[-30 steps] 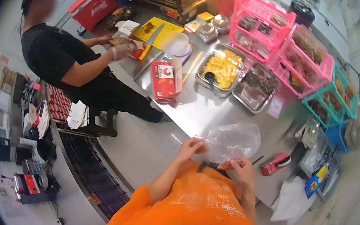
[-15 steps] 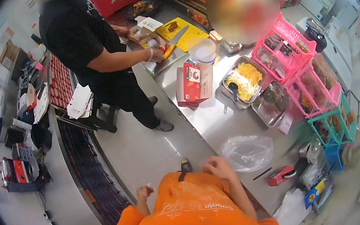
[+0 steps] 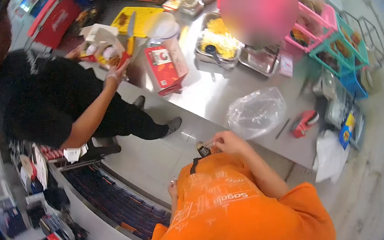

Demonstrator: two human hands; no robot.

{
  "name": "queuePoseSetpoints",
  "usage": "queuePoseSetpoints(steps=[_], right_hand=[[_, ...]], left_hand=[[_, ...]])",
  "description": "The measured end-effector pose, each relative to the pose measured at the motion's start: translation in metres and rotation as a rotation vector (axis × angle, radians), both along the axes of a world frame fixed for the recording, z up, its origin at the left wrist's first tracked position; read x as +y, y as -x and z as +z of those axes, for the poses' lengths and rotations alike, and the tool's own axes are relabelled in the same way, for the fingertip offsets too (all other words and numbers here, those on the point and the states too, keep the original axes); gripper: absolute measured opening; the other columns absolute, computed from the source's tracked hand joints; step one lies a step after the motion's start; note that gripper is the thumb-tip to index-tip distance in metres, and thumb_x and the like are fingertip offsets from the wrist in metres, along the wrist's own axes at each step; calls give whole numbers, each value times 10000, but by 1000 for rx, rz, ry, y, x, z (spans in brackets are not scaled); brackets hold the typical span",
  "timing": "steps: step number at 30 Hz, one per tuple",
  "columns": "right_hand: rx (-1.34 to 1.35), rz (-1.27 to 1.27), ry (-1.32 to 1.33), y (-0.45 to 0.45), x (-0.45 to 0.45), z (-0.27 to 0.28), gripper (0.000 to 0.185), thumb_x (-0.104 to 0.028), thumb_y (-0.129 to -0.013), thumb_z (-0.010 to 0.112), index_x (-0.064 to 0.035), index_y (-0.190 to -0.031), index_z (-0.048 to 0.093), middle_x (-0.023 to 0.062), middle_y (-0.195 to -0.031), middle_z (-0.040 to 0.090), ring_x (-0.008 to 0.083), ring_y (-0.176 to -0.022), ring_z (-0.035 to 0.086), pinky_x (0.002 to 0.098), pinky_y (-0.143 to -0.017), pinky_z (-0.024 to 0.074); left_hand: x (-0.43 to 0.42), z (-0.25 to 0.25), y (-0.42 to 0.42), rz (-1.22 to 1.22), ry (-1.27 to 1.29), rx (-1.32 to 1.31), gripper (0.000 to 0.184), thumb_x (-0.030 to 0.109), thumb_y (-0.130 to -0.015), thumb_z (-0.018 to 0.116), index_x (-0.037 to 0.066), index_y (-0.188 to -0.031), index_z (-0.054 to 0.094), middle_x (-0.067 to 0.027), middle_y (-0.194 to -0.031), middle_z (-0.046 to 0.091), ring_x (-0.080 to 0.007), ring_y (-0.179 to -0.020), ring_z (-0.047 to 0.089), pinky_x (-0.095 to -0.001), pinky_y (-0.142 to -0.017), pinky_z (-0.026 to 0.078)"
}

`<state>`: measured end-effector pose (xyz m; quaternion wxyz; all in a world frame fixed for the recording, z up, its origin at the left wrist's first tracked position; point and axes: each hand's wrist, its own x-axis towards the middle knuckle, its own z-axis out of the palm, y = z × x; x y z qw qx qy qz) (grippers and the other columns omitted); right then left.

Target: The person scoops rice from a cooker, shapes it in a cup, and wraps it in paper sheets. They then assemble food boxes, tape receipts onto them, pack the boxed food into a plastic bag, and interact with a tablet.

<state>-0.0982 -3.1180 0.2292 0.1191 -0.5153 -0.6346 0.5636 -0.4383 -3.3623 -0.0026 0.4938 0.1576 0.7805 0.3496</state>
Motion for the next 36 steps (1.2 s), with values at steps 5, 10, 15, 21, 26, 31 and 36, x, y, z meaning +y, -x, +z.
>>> queuePoseSetpoints(steps=[5,10,15,21,26,31,36], right_hand=[[167,-284,-220,-46,-20,0,162,-126,-897,649,23,-961,654,125,-1109,667,187,-953,647,318,-837,507],[446,-804,-96,-127,-4,-30,190,-153,-903,629,23,-969,660,141,-1147,650,204,-1093,582,329,-969,434],[53,-952,-269,-196,-12,-57,117,-67,-876,589,19,-796,583,57,-819,653,172,-761,628,315,-741,511],[-192,-1284,-431,-267,-59,-77,148,-62,-882,581,-4,-750,547,42,-763,644,129,-650,549,307,-603,440],[421,-1053,-84,-248,-55,51,104,-85,-927,576,2,-883,612,48,-853,666,111,-786,611,267,-726,485],[553,-525,2,-199,-20,99,141,-83,-949,557,12,-1011,640,45,-935,680,111,-804,606,274,-756,502],[183,-290,-105,-156,32,57,184,-108,-891,567,51,-973,611,183,-807,659,306,-793,658,385,-689,490]], left_hand=[[58,17,33,84,48,-78,113,193,-938,595,85,-915,618,-22,-853,664,-145,-716,648,-277,-566,516],[98,48,25,-42,106,-23,87,191,-920,598,112,-932,629,-38,-886,682,-156,-757,668,-272,-571,527],[109,23,-4,-379,-54,-153,97,176,-917,614,80,-915,628,-42,-854,673,-140,-755,652,-260,-565,499],[134,110,-117,-680,-273,-18,68,43,-915,577,20,-857,605,-42,-787,630,-114,-654,543,-252,-599,456],[131,125,-147,-685,-209,90,65,11,-901,559,3,-854,604,-54,-811,650,-138,-707,607,-275,-662,506],[135,148,-177,-724,-170,204,60,55,-879,603,0,-870,626,-105,-835,695,-164,-783,677,-304,-723,535],[132,196,-198,-863,-145,430,129,124,-859,649,0,-892,633,-144,-820,694,-236,-800,703,-346,-738,542]])
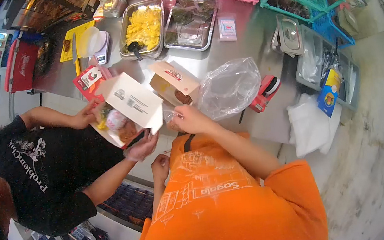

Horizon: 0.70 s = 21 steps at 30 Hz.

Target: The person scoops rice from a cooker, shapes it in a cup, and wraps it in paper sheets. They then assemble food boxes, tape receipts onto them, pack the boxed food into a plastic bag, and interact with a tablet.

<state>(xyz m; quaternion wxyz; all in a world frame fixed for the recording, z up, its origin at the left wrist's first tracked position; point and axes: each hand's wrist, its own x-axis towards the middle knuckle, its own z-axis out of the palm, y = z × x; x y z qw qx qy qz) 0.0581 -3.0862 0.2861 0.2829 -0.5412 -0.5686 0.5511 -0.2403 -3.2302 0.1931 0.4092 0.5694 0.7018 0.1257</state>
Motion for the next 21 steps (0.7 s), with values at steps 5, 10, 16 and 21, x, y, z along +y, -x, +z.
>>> queuePoseSetpoints(steps=[5,10,16,21], right_hand=[[-428,-310,-251,9,49,-34,277,-119,-849,596,17,-1090,585,222,-1162,591,408,-1002,601,487,-819,468],[-490,-154,-402,8,57,-28,505,-180,-823,707,41,-1235,516,261,-1305,497,399,-1229,481,461,-1039,391],[155,433,-19,33,-2,18,376,-221,-854,713,13,-1128,607,213,-1205,609,306,-1070,617,400,-897,483],[-90,-44,-111,51,28,11,168,-210,-896,653,-51,-923,701,129,-926,709,268,-816,689,355,-693,531]], left_hand=[[-7,38,-4,-19,90,12,125,121,-866,643,5,-913,635,-160,-854,696,-283,-828,705,-358,-738,543],[17,98,-18,-83,25,-37,129,109,-902,629,-1,-968,636,-158,-850,682,-305,-804,685,-351,-725,533],[79,139,-54,-252,-70,-112,117,67,-879,633,25,-988,635,-149,-978,655,-315,-937,642,-386,-807,521],[109,130,-78,171,-386,-179,260,44,-865,650,24,-1117,589,-149,-1114,620,-308,-958,641,-402,-854,516]])
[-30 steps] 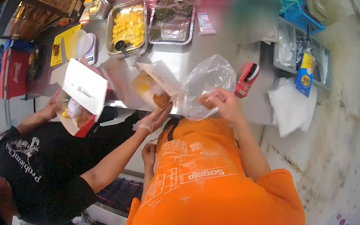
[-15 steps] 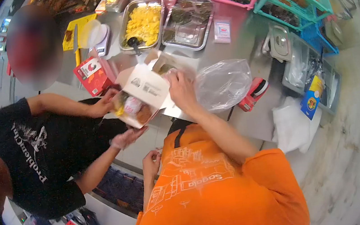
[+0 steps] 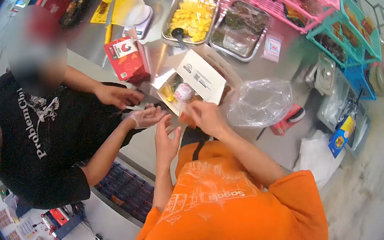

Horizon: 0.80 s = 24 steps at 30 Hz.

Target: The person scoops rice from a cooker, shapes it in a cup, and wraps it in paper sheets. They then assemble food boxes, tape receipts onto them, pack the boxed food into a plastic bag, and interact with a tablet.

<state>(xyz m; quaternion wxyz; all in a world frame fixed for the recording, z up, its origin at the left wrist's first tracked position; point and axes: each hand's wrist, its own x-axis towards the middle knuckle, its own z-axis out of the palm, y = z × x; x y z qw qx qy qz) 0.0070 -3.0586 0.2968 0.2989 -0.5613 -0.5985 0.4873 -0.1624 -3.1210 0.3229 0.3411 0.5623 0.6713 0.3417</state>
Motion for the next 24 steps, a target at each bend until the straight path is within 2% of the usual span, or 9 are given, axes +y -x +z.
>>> queuePoseSetpoints(steps=[4,6,8,11,15,17,20,21,24], right_hand=[[-334,34,-798,19,40,-57,138,-148,-827,653,-15,-860,669,159,-1116,637,337,-1076,593,431,-884,482],[-586,265,-702,29,31,-97,243,-103,-790,668,-1,-1005,620,170,-1208,581,349,-1114,559,453,-944,423],[-494,278,-647,36,13,-90,231,-133,-793,675,-22,-987,615,156,-1116,599,346,-1022,577,457,-909,414],[-274,281,-580,42,-20,-65,187,-155,-834,655,-34,-973,624,139,-1028,628,309,-980,596,434,-862,433],[-193,403,-283,73,-37,-47,209,-186,-868,645,-20,-995,637,156,-933,671,314,-924,639,397,-805,497],[-205,480,-213,100,-28,-34,226,-199,-879,641,-13,-1007,641,163,-916,681,328,-888,652,397,-789,513],[-217,562,-237,153,-8,-27,223,-201,-901,617,-14,-1019,647,158,-898,691,307,-843,672,392,-761,529],[-217,599,-234,173,2,-22,219,-198,-903,612,-16,-1021,647,159,-901,691,297,-844,676,390,-763,531],[-216,678,-285,236,32,-20,217,-189,-902,612,-12,-1024,643,161,-908,694,274,-851,683,381,-762,535]], left_hand=[[-21,-31,21,37,-21,94,314,96,-872,657,22,-1166,575,-145,-1070,655,-281,-948,654,-367,-824,531],[-37,-53,33,-15,177,-28,277,153,-873,667,24,-1111,611,-154,-1032,671,-280,-961,655,-373,-830,523],[-62,-104,58,-104,143,96,315,209,-877,668,16,-1121,614,-171,-1065,668,-293,-1020,642,-382,-897,500],[-132,-220,105,13,375,-2,522,381,-868,682,29,-1235,564,-160,-1089,671,-286,-1073,621,-389,-955,469],[-151,-217,136,238,957,-549,817,679,-862,540,29,-1352,462,-110,-1127,650,-261,-886,658,-387,-807,536],[-145,-224,179,19,1317,-616,1015,817,-820,427,27,-1456,384,-173,-1437,466,-288,-1305,476,-447,-1074,388],[-119,-189,234,-105,1384,-503,1014,839,-810,390,-4,-1363,499,-178,-1301,589,-321,-1191,574,-477,-1016,452],[-111,-165,252,-104,1272,-271,859,759,-856,450,0,-1213,633,-195,-1118,681,-338,-1014,665,-483,-889,526],[-112,-190,316,-267,1100,177,629,600,-890,548,14,-1052,712,-177,-921,720,-290,-859,705,-423,-727,556]])
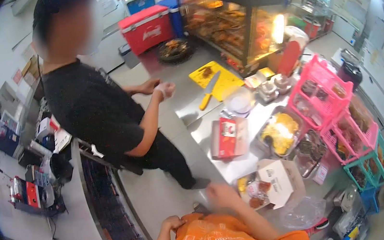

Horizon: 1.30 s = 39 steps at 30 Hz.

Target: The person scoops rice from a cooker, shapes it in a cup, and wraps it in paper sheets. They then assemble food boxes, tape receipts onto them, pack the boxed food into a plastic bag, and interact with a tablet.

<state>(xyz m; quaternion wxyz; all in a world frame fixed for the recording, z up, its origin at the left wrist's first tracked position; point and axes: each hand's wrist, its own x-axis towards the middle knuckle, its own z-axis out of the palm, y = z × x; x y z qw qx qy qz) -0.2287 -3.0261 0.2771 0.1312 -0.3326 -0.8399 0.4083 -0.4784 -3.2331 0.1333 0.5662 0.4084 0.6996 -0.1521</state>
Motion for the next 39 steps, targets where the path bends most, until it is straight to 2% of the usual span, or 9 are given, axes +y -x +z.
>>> queuePoseSetpoints(steps=[3,5,7,14,20,24,28,32,39], right_hand=[[21,13,-7,50,24,13,215,-172,-902,619,3,-1025,637,148,-883,694,242,-831,685,354,-751,538],[138,-92,112,69,36,2,214,-168,-905,630,3,-1033,636,136,-870,694,213,-821,683,333,-735,537],[144,-151,187,77,43,4,215,-170,-911,631,2,-1039,632,130,-851,692,200,-803,679,329,-725,537],[3,-222,305,80,47,15,267,-208,-911,649,14,-1057,623,160,-862,697,258,-793,695,354,-730,544],[158,-353,305,109,121,29,236,-174,-925,632,4,-1080,615,132,-870,689,218,-788,666,327,-720,529],[208,-429,286,127,172,51,225,-143,-931,616,13,-1093,609,112,-892,684,170,-764,641,293,-685,523],[277,-552,321,144,206,90,242,-176,-919,607,12,-1071,613,161,-887,688,237,-782,671,341,-707,528],[228,-625,160,148,239,77,244,-182,-901,637,-6,-1072,640,150,-939,693,268,-867,681,339,-782,535],[493,-1337,433,178,232,74,179,-95,-933,602,27,-1064,608,127,-903,693,200,-874,688,308,-792,534]], left_hand=[[-11,-11,52,-49,-262,78,411,420,-889,599,31,-916,732,-144,-752,703,-242,-710,691,-379,-639,532],[-2,4,83,293,-564,-228,316,340,-875,626,38,-866,716,-121,-630,655,-213,-649,650,-345,-605,512],[56,99,83,469,-550,-169,387,384,-915,579,53,-725,646,-84,-615,630,-198,-553,614,-361,-558,481],[308,168,87,447,-1302,-456,131,133,-898,648,14,-944,672,-31,-662,585,-103,-623,567,-281,-548,463],[473,271,103,290,-1340,-438,165,156,-920,636,21,-1016,638,23,-589,573,-72,-474,519,-243,-450,410],[585,297,95,349,-1579,-644,183,176,-941,602,24,-1041,623,-10,-788,619,-81,-646,583,-245,-485,444],[730,368,84,687,-1203,-1006,200,147,-926,573,45,-1092,618,-49,-831,602,-118,-707,578,-283,-607,518],[922,398,85,750,-1638,-303,344,264,-834,641,-18,-1028,606,-192,-950,687,-318,-947,662,-437,-845,511],[1143,446,159,853,-1719,-66,696,280,-786,690,-120,-1274,396,-313,-1294,469,-425,-1264,443,-485,-1072,353]])
